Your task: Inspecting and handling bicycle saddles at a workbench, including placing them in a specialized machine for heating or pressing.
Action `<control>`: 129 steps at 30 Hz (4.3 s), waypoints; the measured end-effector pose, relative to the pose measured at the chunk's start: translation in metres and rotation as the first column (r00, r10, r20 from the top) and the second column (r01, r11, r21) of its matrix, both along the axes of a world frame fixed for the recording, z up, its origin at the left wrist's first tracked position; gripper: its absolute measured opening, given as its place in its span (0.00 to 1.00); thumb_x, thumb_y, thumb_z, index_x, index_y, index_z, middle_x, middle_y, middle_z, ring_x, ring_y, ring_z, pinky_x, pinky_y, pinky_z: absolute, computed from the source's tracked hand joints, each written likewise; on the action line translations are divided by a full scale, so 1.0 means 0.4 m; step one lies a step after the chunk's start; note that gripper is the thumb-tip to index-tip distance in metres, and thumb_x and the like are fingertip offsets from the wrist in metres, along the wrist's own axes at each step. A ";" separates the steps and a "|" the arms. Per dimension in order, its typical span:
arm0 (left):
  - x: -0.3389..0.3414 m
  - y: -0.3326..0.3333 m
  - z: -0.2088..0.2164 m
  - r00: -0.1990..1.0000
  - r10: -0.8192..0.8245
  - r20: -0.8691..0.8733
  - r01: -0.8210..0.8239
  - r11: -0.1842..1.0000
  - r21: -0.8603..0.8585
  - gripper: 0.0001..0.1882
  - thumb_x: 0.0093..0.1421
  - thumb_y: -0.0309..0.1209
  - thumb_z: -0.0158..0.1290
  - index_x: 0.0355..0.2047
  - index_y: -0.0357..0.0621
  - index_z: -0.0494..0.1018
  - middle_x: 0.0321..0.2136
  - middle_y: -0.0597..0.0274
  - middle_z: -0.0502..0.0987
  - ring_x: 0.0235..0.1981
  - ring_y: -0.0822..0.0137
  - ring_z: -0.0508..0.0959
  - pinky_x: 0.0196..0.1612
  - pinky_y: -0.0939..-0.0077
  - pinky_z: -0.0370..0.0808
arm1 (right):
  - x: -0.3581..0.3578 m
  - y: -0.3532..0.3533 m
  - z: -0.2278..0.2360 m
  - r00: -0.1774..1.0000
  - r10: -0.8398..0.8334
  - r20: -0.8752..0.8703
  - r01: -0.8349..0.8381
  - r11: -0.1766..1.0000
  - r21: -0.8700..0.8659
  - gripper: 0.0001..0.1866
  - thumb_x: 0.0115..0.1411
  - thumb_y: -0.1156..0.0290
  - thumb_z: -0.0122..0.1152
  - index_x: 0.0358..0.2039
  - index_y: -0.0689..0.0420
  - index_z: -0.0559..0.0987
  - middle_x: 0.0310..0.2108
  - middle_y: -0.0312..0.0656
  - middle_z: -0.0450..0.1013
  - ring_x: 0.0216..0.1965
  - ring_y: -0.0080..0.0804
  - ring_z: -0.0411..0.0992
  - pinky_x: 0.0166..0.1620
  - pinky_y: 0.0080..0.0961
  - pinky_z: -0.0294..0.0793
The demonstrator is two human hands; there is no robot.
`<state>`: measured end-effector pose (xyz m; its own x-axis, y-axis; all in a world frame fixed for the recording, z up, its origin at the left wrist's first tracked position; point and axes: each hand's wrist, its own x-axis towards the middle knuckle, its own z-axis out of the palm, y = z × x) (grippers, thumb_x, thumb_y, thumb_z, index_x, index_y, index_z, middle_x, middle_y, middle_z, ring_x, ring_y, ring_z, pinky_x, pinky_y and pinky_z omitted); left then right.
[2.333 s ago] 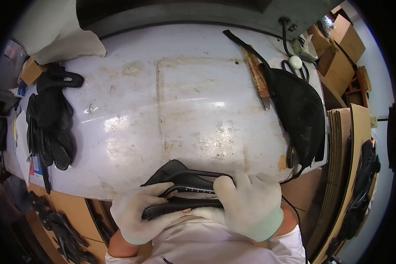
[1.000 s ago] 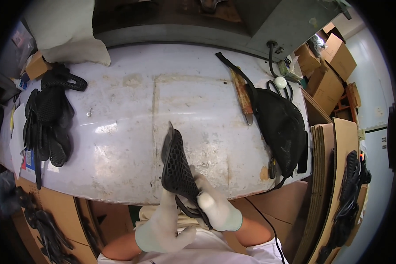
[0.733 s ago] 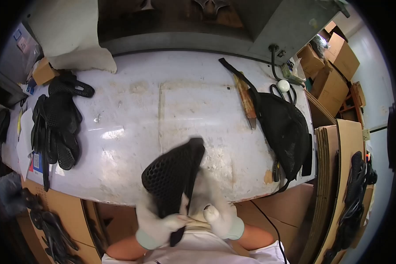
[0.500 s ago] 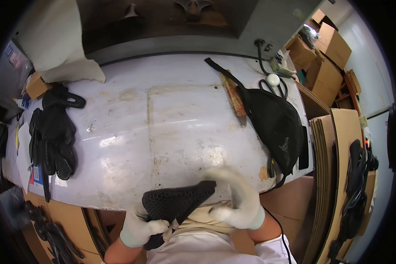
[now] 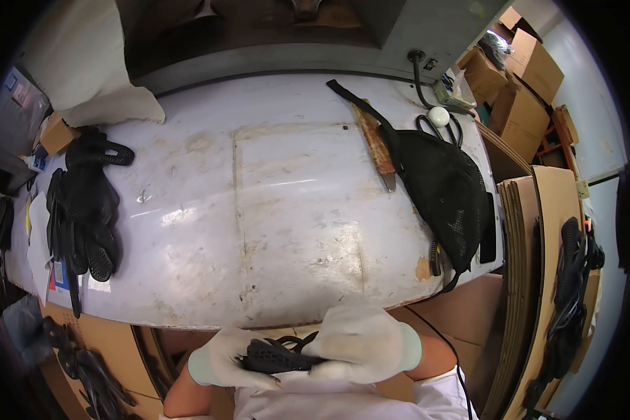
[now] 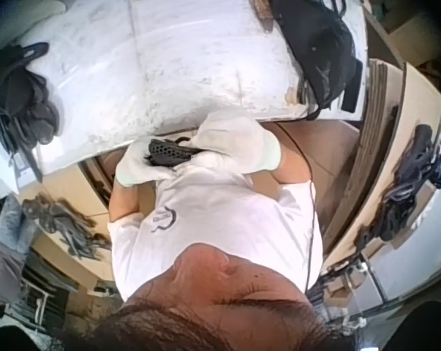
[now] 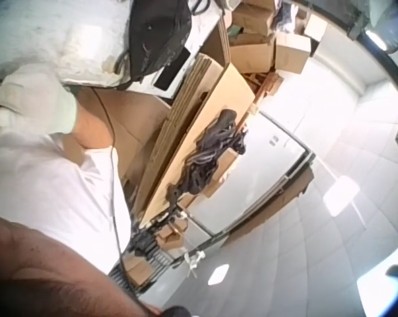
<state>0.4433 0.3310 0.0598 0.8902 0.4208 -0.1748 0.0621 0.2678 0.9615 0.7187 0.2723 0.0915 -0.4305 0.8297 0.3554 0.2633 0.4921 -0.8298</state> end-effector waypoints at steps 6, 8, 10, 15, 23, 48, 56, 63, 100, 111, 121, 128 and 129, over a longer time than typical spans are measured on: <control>-0.001 -0.009 -0.008 0.998 -0.011 0.055 -0.003 0.968 0.249 0.19 0.53 0.35 0.75 0.41 0.37 0.84 0.32 0.53 0.84 0.27 0.58 0.83 0.29 0.71 0.77 | -0.009 -0.004 0.012 0.999 0.024 -0.030 -0.026 0.998 -0.065 0.18 0.53 0.57 0.79 0.31 0.59 0.84 0.26 0.40 0.76 0.24 0.41 0.73 0.28 0.35 0.70; -0.006 -0.013 0.004 0.999 -0.011 -0.041 0.029 0.877 0.479 0.19 0.53 0.36 0.74 0.40 0.37 0.83 0.32 0.53 0.83 0.26 0.55 0.83 0.29 0.70 0.79 | -0.007 -0.011 0.012 1.000 0.008 -0.005 -0.008 0.995 -0.095 0.18 0.52 0.56 0.79 0.30 0.58 0.84 0.25 0.40 0.76 0.24 0.40 0.72 0.28 0.35 0.69; -0.004 -0.019 0.029 0.995 0.009 -0.097 0.043 0.848 0.528 0.20 0.53 0.36 0.74 0.40 0.37 0.82 0.32 0.53 0.83 0.26 0.54 0.83 0.29 0.69 0.79 | -0.018 -0.025 0.014 1.000 -0.014 0.026 0.017 0.992 -0.126 0.19 0.52 0.55 0.79 0.28 0.58 0.83 0.25 0.40 0.75 0.24 0.40 0.72 0.28 0.35 0.69; 0.015 -0.045 0.048 0.980 0.174 -0.101 -0.100 0.857 0.506 0.20 0.54 0.37 0.73 0.39 0.37 0.82 0.33 0.51 0.83 0.28 0.53 0.83 0.31 0.69 0.79 | -0.045 -0.036 0.017 0.947 -0.244 0.210 0.245 0.969 0.019 0.20 0.51 0.52 0.80 0.27 0.56 0.83 0.22 0.39 0.74 0.23 0.38 0.73 0.27 0.32 0.69; -0.030 -0.033 -0.051 0.991 0.109 0.082 -0.107 0.994 -0.038 0.17 0.46 0.29 0.77 0.32 0.33 0.84 0.32 0.48 0.86 0.32 0.58 0.85 0.37 0.68 0.79 | -0.059 -0.010 -0.011 0.985 -0.088 -0.150 0.076 0.994 -0.083 0.24 0.52 0.56 0.81 0.43 0.60 0.86 0.25 0.41 0.75 0.24 0.38 0.75 0.27 0.32 0.72; -0.033 -0.050 -0.008 0.989 0.149 -0.019 -0.119 0.858 0.500 0.17 0.48 0.33 0.76 0.30 0.36 0.81 0.27 0.53 0.82 0.22 0.58 0.81 0.24 0.71 0.74 | -0.081 -0.008 -0.032 0.959 -0.140 -0.246 0.137 0.990 -0.029 0.16 0.57 0.62 0.76 0.41 0.60 0.88 0.24 0.37 0.76 0.22 0.35 0.72 0.31 0.32 0.70; -0.018 -0.034 0.050 0.980 0.176 -0.093 -0.062 0.714 0.697 0.17 0.47 0.36 0.76 0.29 0.39 0.81 0.23 0.58 0.79 0.20 0.57 0.79 0.24 0.67 0.74 | -0.052 0.006 -0.018 0.994 -0.005 -0.106 0.007 1.000 0.021 0.16 0.60 0.63 0.72 0.44 0.59 0.87 0.35 0.39 0.79 0.31 0.38 0.76 0.37 0.33 0.74; 0.024 -0.088 0.116 0.880 0.297 -0.370 0.090 0.662 0.744 0.21 0.62 0.46 0.63 0.50 0.47 0.80 0.39 0.54 0.80 0.27 0.56 0.81 0.26 0.68 0.78 | -0.063 0.005 0.007 0.985 -0.154 -0.074 0.154 0.988 -0.014 0.18 0.51 0.65 0.75 0.40 0.59 0.82 0.38 0.45 0.76 0.39 0.47 0.76 0.46 0.41 0.76; 0.040 -0.068 0.110 0.933 0.251 -0.259 0.009 0.701 0.713 0.21 0.69 0.48 0.55 0.51 0.45 0.80 0.30 0.53 0.80 0.22 0.55 0.82 0.23 0.66 0.78 | -0.040 -0.019 -0.025 0.956 -0.210 -0.204 0.166 0.963 -0.212 0.11 0.54 0.72 0.71 0.37 0.60 0.83 0.44 0.46 0.80 0.41 0.43 0.77 0.47 0.39 0.75; 0.049 -0.065 0.117 0.922 0.257 -0.290 0.046 0.670 0.741 0.23 0.66 0.49 0.58 0.52 0.44 0.79 0.30 0.54 0.79 0.20 0.58 0.81 0.21 0.67 0.77 | -0.064 -0.017 -0.031 0.959 -0.263 -0.107 0.256 0.964 -0.076 0.18 0.51 0.65 0.82 0.36 0.61 0.82 0.33 0.46 0.81 0.34 0.40 0.78 0.42 0.36 0.75; 0.082 -0.109 0.147 0.793 0.258 -0.552 0.326 0.585 0.742 0.22 0.61 0.45 0.62 0.48 0.43 0.79 0.36 0.51 0.78 0.21 0.57 0.80 0.22 0.64 0.77 | -0.028 -0.022 -0.028 0.967 -0.242 -0.082 0.226 0.960 -0.166 0.23 0.41 0.65 0.88 0.33 0.62 0.84 0.34 0.47 0.84 0.34 0.38 0.83 0.39 0.32 0.76; 0.058 -0.121 0.124 0.759 0.329 -0.562 0.312 0.574 0.757 0.22 0.59 0.46 0.63 0.47 0.45 0.79 0.35 0.51 0.78 0.21 0.56 0.80 0.24 0.60 0.77 | -0.053 -0.024 -0.023 0.968 -0.248 -0.051 0.242 0.965 -0.097 0.27 0.41 0.64 0.88 0.39 0.63 0.84 0.38 0.50 0.83 0.38 0.42 0.82 0.39 0.34 0.77; 0.042 -0.090 0.118 0.859 0.296 -0.418 0.140 0.650 0.747 0.21 0.61 0.43 0.63 0.48 0.42 0.79 0.36 0.52 0.80 0.25 0.55 0.82 0.27 0.61 0.78 | -0.064 -0.021 -0.022 0.967 -0.253 -0.028 0.251 0.967 -0.041 0.31 0.40 0.63 0.88 0.42 0.63 0.83 0.40 0.52 0.82 0.40 0.44 0.81 0.39 0.35 0.77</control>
<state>0.4600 0.2948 0.1069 0.7373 0.6591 -0.1483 0.5649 -0.4810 0.6705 0.6930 0.2638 0.0825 -0.1945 0.9228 0.3326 0.3475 0.3820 -0.8563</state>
